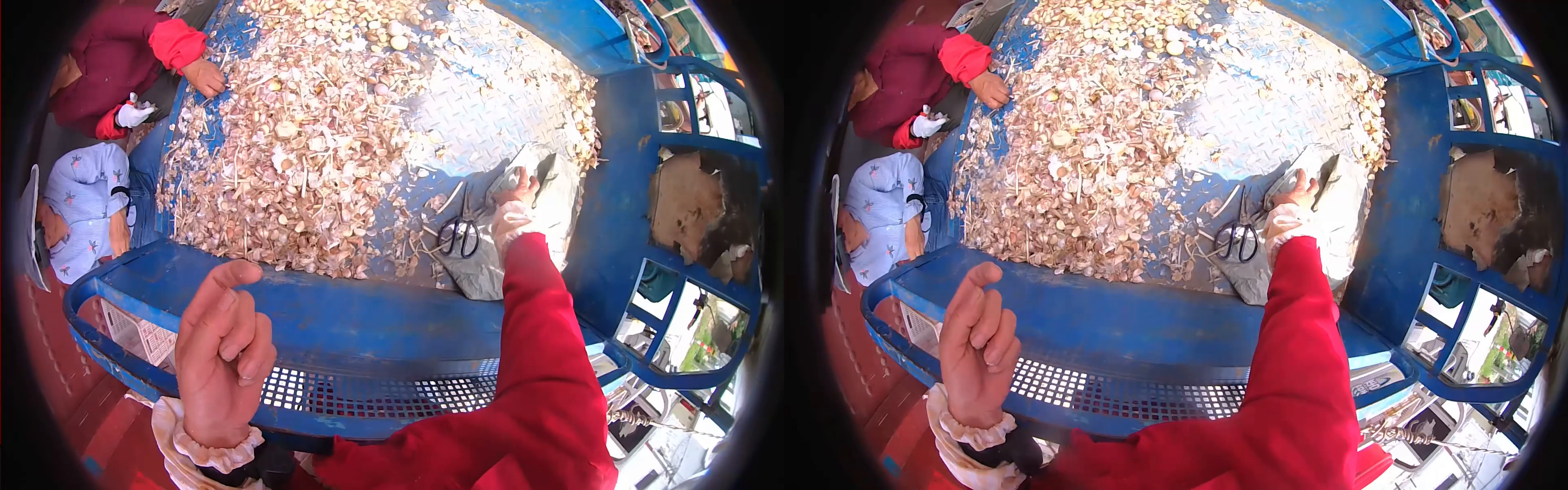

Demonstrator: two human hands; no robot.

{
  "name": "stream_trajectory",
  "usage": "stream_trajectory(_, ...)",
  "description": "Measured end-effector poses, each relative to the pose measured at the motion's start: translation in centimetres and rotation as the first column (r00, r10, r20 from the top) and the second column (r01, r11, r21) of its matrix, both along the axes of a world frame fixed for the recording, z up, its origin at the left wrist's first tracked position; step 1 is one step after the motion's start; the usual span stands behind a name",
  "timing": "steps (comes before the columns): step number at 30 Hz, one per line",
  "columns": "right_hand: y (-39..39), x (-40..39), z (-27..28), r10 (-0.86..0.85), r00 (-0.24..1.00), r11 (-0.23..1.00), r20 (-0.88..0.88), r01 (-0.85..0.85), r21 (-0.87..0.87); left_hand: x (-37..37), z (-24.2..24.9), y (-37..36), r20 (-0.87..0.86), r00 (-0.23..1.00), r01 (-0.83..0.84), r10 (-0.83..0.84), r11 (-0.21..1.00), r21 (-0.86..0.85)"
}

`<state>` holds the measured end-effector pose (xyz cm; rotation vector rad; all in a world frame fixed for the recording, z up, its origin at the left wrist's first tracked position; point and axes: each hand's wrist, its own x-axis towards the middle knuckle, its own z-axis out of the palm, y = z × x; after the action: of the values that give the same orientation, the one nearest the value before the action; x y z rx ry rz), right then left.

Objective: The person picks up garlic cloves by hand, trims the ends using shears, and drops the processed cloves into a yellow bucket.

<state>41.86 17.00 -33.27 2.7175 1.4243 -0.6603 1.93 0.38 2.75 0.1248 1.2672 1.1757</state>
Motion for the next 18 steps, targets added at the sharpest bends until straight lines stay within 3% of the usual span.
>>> stream_trajectory(6, 4.0, 4.1, -2.7, 0.060, 0.998, 0.988, -0.034, -0.064, -0.143, 0.2, -0.4, 0.0, -0.065, 0.997, -0.052, 0.049, 0.997, -0.050)
stream_trajectory(8, 4.9, 6.9, -9.2, 0.124, 0.989, 0.985, 0.076, -0.113, -0.127, 0.3, -0.5, 0.0, -0.099, 0.994, -0.055, 0.048, 0.996, -0.064)
stream_trajectory(9, 4.9, 7.2, -8.6, 0.208, 0.973, 0.973, 0.102, -0.195, -0.124, 0.3, -0.6, 0.2, -0.110, 0.993, -0.058, 0.050, 0.996, -0.072)
stream_trajectory(10, 4.2, 7.2, -7.7, 0.215, 0.975, 0.977, 0.059, -0.214, -0.027, 0.4, -0.6, 0.4, -0.127, 0.991, -0.054, 0.045, 0.996, -0.068)
stream_trajectory(12, 3.2, 5.7, -4.5, 0.248, 0.969, 0.969, 0.017, -0.248, 0.004, 0.4, -0.6, 0.2, -0.138, 0.990, -0.040, 0.028, 0.996, -0.080)
stream_trajectory(14, 2.5, 4.9, -4.1, 0.275, 0.959, 0.959, 0.061, -0.270, -0.083, 0.4, -0.8, 0.4, -0.129, 0.991, -0.024, 0.019, 0.999, -0.042)
stream_trajectory(15, 1.7, 4.0, -4.3, 0.190, 0.980, 0.973, 0.054, -0.196, 0.123, 0.5, -0.8, 0.5, -0.125, 0.992, -0.015, 0.012, 1.000, -0.025)
stream_trajectory(16, 0.8, 3.0, -3.8, 0.244, 0.967, 0.896, 0.069, -0.252, 0.366, 0.6, -0.8, 0.5, -0.119, 0.993, -0.024, 0.020, 0.999, -0.035)
stream_trajectory(17, 1.0, 1.7, -3.4, 0.105, 0.960, 0.906, -0.260, 0.016, 0.423, 0.5, -0.7, 0.5, -0.114, 0.993, -0.033, 0.027, 0.998, -0.045)
stream_trajectory(18, 1.4, 1.1, -4.4, 0.180, 0.658, 0.850, -0.731, 0.269, 0.452, 0.6, -0.6, 0.5, -0.115, 0.993, -0.026, 0.023, 0.999, -0.027)
